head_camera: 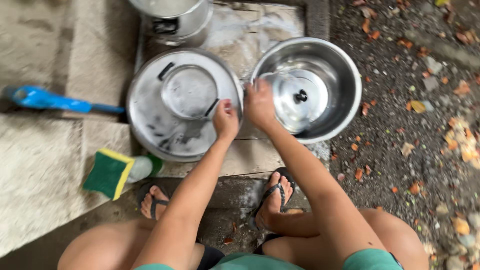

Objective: The person washes metal pots and a pan by hand using water from a tap and a sponge, rinses them in a basin of water, and carries the stacked items to a wooden table.

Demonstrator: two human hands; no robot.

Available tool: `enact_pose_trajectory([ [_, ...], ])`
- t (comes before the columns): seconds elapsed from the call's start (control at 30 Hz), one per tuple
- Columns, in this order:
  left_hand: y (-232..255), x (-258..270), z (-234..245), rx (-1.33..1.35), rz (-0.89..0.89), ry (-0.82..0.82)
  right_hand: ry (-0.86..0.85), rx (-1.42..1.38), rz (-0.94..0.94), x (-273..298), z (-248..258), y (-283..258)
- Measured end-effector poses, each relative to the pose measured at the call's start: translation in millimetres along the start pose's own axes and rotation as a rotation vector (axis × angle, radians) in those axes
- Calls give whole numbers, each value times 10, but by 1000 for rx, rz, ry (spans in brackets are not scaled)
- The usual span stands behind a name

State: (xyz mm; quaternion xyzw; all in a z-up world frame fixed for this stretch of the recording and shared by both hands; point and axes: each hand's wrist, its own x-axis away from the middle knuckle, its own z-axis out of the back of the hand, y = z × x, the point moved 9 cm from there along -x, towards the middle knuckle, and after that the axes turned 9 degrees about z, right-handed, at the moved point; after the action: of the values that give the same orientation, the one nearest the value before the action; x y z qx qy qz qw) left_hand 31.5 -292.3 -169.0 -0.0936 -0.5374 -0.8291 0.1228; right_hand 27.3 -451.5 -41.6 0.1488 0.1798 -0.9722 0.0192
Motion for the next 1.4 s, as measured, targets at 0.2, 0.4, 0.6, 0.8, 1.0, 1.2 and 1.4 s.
enact_pose_trajectory([
  [0.2,-350,8,1380,-350,-25,545,-274,9,371,17,-1083,-1086],
  [0.4,-1652,-380,1362,-273,483,114,-544,219,432,544,-1937,-1460],
  [0.6,-1928,-462,1197,-77,514,-63,-582,-50,417,328,-1995,-1633],
  [0.8,-2106,-563,1227,-66,545,-81,-870,274,257,230,-2428,-1408],
  [1.0,-2270,-484,1240,129,696,-133,-1283,328,383,356,-2796,-1300],
  [1.2,-2205,-407,1304,346,715,-107,-1354,163,393,528,-2873,-1471],
  [1.4,-1344,-497,2086,-29,366,595,-1204,-130,383,440,-2319,-1777],
])
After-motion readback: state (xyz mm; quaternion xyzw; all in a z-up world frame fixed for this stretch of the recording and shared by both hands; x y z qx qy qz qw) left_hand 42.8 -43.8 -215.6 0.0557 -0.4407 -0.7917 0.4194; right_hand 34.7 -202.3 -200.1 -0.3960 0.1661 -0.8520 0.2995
